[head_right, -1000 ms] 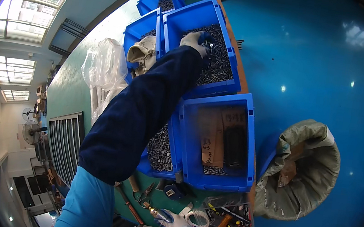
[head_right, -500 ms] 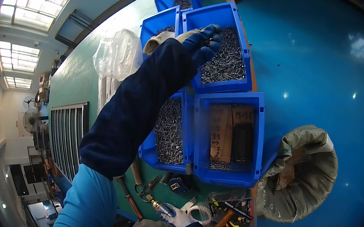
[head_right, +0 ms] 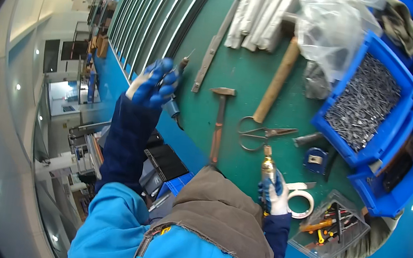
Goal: Assembling the components of a metal shutter structure using drills, hammers, and manual fasteners on a workbench.
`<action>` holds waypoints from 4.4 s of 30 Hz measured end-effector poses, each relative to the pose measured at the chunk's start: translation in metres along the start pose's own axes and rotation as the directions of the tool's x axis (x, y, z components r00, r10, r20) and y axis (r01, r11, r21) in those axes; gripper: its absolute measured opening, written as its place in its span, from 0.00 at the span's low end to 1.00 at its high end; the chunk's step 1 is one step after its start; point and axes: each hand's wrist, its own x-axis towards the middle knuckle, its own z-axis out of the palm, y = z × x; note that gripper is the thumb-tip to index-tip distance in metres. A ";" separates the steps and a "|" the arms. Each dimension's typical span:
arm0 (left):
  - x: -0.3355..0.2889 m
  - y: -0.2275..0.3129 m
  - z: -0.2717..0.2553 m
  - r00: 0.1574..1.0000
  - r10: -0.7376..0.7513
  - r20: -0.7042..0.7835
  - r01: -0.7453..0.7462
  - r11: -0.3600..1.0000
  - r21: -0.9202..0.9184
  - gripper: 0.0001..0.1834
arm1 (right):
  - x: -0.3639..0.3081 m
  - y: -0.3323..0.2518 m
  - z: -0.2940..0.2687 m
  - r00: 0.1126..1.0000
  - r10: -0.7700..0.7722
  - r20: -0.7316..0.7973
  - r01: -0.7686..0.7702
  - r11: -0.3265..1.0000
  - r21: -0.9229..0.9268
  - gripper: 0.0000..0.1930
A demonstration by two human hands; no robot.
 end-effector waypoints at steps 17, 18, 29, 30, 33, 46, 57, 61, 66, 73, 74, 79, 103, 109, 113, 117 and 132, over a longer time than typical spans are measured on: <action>0.010 -0.164 -0.198 0.914 -0.367 0.171 0.386 0.918 -0.092 0.18 | 0.081 0.098 0.234 0.965 0.006 -0.262 -0.034 0.994 -0.100 0.18; 0.018 -0.169 -0.199 0.903 -0.362 0.233 0.391 0.916 -0.094 0.18 | 0.090 0.117 0.226 0.946 -0.105 -0.307 0.061 0.987 -0.150 0.16; 0.066 -0.213 -0.159 0.823 0.530 0.204 -0.410 0.305 0.859 0.19 | 0.108 0.054 0.205 0.813 -0.395 -0.427 0.237 0.896 -0.377 0.08; 0.071 -0.214 -0.154 0.775 0.577 0.256 -0.408 0.147 0.901 0.20 | 0.109 0.053 0.208 0.798 -0.424 -0.428 0.255 0.882 -0.398 0.09; 0.079 -0.232 -0.156 0.691 0.623 0.368 -0.408 -0.085 0.909 0.22 | 0.105 0.056 0.202 0.795 -0.424 -0.434 0.233 0.874 -0.427 0.13; 0.056 -0.211 -0.157 0.629 0.699 0.339 -0.608 0.172 0.775 0.14 | 0.103 0.063 0.186 0.803 -0.448 -0.393 0.276 0.864 -0.421 0.21; 0.060 -0.188 -0.185 0.581 0.617 0.531 -0.656 -0.033 0.754 0.16 | 0.078 0.094 0.215 0.836 -0.413 -0.362 0.321 0.902 -0.289 0.29; 0.054 -0.178 -0.196 0.568 0.619 0.543 -0.717 0.046 0.696 0.16 | 0.060 0.112 0.239 0.843 -0.370 -0.390 0.309 0.927 -0.213 0.32; 0.027 -0.171 -0.218 0.753 0.504 0.422 -0.648 0.456 0.610 0.15 | 0.056 0.137 0.259 0.855 -0.339 -0.394 0.200 0.914 -0.353 0.38; -0.022 -0.175 -0.285 0.886 0.320 0.335 -0.463 0.628 0.625 0.15 | 0.066 0.148 0.289 0.839 -0.544 -0.006 0.380 0.593 -0.710 0.41; -0.026 -0.178 -0.297 0.901 0.295 0.318 -0.433 0.656 0.619 0.15 | 0.069 0.148 0.295 0.834 -0.548 0.064 0.400 0.520 -0.755 0.41; -0.042 -0.175 -0.333 0.931 0.208 0.300 -0.364 0.608 0.706 0.17 | 0.086 0.155 0.315 0.887 -0.446 0.122 0.361 0.502 -0.786 0.42; -0.086 -0.218 -0.437 0.812 0.189 0.552 -0.537 -0.126 0.834 0.25 | 0.106 0.191 0.358 0.985 -0.043 0.166 0.167 0.463 -0.871 0.39; -0.093 -0.224 -0.462 0.846 0.247 0.473 -0.533 0.341 0.774 0.31 | 0.108 0.253 0.382 0.986 -0.045 0.159 0.129 0.807 -0.576 0.38; -0.122 -0.236 -0.476 1.000 -0.020 0.020 0.008 0.876 0.482 0.43 | 0.120 0.262 0.408 0.995 -0.069 0.074 0.096 0.879 -0.467 0.45; -0.143 -0.226 -0.514 0.999 -0.004 0.042 -0.021 0.822 0.569 0.36 | 0.139 0.250 0.418 0.986 -0.150 0.074 0.167 0.859 -0.484 0.40; 0.063 -0.106 -0.483 0.902 0.185 0.390 -0.430 0.464 0.774 0.29 | 0.193 0.221 0.440 0.951 -0.259 0.169 0.272 0.443 -0.854 0.43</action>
